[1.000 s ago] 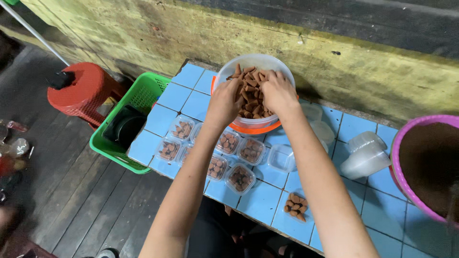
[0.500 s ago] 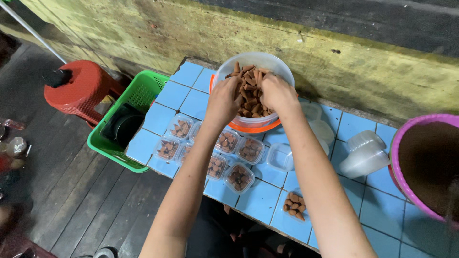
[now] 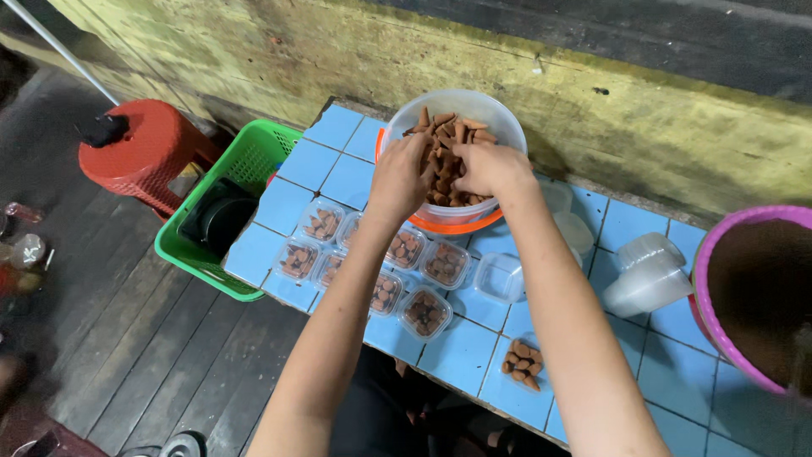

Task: The person repeatedly scoops brown cone-shaped snacks from a large bucket and places them into small clear plastic containers on a tiled table. The person then closes the containers and arranges them in rows.

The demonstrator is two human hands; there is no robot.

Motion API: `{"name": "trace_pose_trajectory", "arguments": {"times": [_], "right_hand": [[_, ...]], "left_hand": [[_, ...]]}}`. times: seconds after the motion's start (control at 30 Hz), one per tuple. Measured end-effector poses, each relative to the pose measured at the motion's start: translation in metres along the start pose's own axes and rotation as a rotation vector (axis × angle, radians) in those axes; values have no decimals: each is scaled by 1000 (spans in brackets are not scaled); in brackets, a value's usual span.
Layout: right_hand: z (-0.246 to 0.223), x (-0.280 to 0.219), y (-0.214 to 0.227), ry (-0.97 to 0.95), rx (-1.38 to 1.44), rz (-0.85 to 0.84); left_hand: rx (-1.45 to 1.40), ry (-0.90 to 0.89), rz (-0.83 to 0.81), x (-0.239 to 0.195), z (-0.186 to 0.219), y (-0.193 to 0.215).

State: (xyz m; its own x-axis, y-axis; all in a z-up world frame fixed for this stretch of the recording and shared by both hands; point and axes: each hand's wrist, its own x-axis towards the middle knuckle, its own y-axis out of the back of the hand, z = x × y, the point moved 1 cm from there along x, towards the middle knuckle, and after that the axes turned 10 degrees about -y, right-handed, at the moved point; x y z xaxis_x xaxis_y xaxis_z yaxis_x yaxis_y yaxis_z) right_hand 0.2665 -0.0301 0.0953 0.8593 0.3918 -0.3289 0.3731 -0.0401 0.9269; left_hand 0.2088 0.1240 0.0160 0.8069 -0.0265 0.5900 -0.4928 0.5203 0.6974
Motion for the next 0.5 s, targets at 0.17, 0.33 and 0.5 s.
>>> {"name": "trace_pose_trajectory", "arguments": {"times": [0.17,0.33,0.5], "right_hand": [[-7,-5,10,13,-76,-176],[-2,2,-1,-26,-112,-172],[13,29,-27,-41,-105,-98]], "left_hand": [[45,-39,29,-1,-3,0],[43,-67,52,-2,-2,1],[34,-69,52,0,2,4]]}}
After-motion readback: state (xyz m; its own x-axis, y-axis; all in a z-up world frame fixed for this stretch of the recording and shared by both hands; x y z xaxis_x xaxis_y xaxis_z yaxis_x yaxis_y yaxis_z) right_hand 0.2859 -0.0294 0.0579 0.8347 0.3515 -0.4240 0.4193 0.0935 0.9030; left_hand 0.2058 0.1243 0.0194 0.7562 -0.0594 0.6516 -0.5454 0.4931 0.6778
